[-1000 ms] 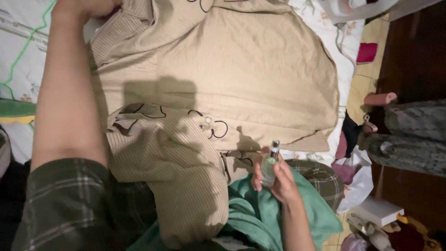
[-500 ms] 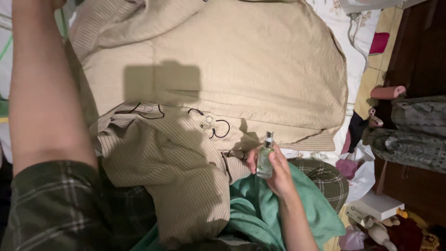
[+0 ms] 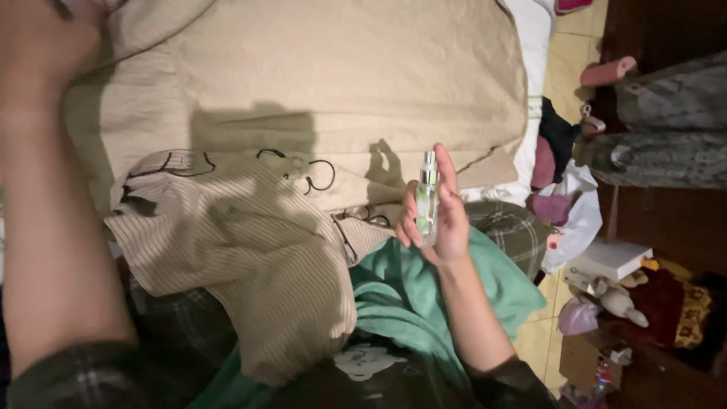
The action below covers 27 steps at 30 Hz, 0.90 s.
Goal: The person sprays a shirt with liquid, irons the fabric, buttons the front by hand, and places the shirt on a hanger.
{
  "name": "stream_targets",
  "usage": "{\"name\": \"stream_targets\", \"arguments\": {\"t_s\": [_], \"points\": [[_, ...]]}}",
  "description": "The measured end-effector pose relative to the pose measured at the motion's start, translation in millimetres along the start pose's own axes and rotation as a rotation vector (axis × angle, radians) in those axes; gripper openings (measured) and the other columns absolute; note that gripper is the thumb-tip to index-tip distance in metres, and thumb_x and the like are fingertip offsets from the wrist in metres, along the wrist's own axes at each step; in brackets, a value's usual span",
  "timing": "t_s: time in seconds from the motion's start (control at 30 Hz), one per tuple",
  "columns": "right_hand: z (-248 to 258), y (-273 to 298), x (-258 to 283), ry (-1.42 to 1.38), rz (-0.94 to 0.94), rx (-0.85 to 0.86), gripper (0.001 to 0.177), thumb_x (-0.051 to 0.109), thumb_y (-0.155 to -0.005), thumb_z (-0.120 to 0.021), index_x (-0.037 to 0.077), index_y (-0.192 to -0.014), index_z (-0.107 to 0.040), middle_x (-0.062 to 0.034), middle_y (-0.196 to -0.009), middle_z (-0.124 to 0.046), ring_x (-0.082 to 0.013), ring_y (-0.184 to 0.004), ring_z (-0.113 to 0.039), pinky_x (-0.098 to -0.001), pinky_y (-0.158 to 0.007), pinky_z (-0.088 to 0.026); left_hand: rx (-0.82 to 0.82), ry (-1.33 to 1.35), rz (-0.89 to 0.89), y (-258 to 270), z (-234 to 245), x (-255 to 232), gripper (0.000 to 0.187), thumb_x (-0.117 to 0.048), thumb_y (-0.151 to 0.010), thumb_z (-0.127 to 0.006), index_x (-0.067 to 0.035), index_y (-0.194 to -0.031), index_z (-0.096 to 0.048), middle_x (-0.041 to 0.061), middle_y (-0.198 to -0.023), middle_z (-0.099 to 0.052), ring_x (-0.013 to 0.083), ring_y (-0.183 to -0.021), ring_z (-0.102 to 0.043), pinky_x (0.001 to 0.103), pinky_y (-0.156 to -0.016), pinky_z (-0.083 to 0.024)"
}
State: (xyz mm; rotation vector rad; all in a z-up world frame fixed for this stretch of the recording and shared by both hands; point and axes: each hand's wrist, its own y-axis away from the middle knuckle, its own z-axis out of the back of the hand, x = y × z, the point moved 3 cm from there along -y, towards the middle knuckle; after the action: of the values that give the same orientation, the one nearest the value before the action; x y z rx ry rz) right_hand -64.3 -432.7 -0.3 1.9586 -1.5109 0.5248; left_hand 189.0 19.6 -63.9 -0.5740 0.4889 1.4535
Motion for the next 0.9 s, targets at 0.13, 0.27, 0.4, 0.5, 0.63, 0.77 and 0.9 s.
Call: {"name": "stream_targets", "arguments": {"t_s": [0.13,0.27,0.4,0.5,0.63,0.77,0.9], "points": [[-11.4,-2.5,19.0,0.146,0.092,-0.029,0.077,0.017,-0.11,-0.056,0.031,-0.17,-0.009,-0.0148,-0.1,-0.059,-0.0247,-0.074,-0.07,-0.0418,-0.062,-0.063,0.273,-0.177,-0.001,40.9,16.8,-85.2,0.068,-0.037,-0.093,-0.071,0.006,-0.143,-0.054,0.036,-0.141,-0.053,0.0494,-0.127,-0.052,0.052,-0.103,-0.042],[-9.6,-11.6,62.5,0.755,0.226,-0.218,0.073,0.009,-0.107,-0.06,0.025,-0.164,-0.018,-0.0141,-0.098,-0.057,-0.0226,-0.074,-0.065,-0.0374,-0.064,-0.059,0.614,-0.182,0.329,83.3,-12.1,-133.4,0.074,-0.045,-0.102,-0.061,0.001,-0.156,-0.038,0.031,-0.149,-0.048,0.0454,-0.138,-0.048,0.05,-0.115,-0.037],[9.7,-27.2,101.6,1.198,0.39,-0.439,0.069,0.001,-0.104,-0.064,0.019,-0.159,-0.027,-0.0135,-0.095,-0.054,-0.0206,-0.073,-0.06,-0.033,-0.066,-0.054,0.497,-0.377,0.142,93.9,-31.3,-136.7,0.081,-0.042,-0.094,-0.076,0.005,-0.151,-0.043,0.034,-0.15,-0.043,0.0489,-0.137,-0.043,0.051,-0.108,-0.038],[27.8,-34.7,113.1,1.428,0.438,-0.574,0.066,-0.005,-0.102,-0.067,0.014,-0.155,-0.034,-0.013,-0.093,-0.053,-0.019,-0.073,-0.057,-0.0297,-0.068,-0.051,0.301,-0.107,0.038,89.7,-22.7,-115.8,0.065,-0.025,-0.095,-0.073,0.01,-0.145,-0.049,0.037,-0.138,-0.055,0.0501,-0.126,-0.054,0.05,-0.104,-0.044],[37.5,-45.7,112.3,1.761,0.618,-0.615,0.063,-0.009,-0.101,-0.07,0.012,-0.151,-0.039,-0.0147,-0.086,-0.052,-0.0195,-0.072,-0.05,-0.0281,-0.073,-0.045,0.228,-0.01,0.004,80.4,-5.9,-94.9,0.051,-0.022,-0.1,-0.072,0.006,-0.14,-0.06,0.032,-0.124,-0.066,0.0474,-0.116,-0.062,0.05,-0.098,-0.049],[35.5,-66.5,112.6,1.822,0.726,-0.502,0.069,-0.012,-0.098,-0.063,0.012,-0.156,-0.034,-0.0108,-0.083,-0.056,-0.0184,-0.068,-0.051,-0.0289,-0.071,-0.048,0.147,0.028,-0.008,81.5,13.6,-85.6,0.048,-0.022,-0.099,-0.073,0.006,-0.137,-0.062,0.029,-0.116,-0.069,0.045,-0.107,-0.066,0.049,-0.092,-0.05],[50.1,-91.7,121.4,1.816,0.679,-0.576,0.06,-0.01,-0.104,-0.066,0.015,-0.151,-0.039,-0.0101,-0.074,-0.055,-0.0175,-0.066,-0.052,-0.0311,-0.066,-0.044,0.128,0.021,0.012,83.9,24.5,-69.7,0.048,-0.023,-0.101,-0.073,0.008,-0.137,-0.062,0.028,-0.115,-0.069,0.0446,-0.103,-0.066,0.05,-0.088,-0.051]]}}
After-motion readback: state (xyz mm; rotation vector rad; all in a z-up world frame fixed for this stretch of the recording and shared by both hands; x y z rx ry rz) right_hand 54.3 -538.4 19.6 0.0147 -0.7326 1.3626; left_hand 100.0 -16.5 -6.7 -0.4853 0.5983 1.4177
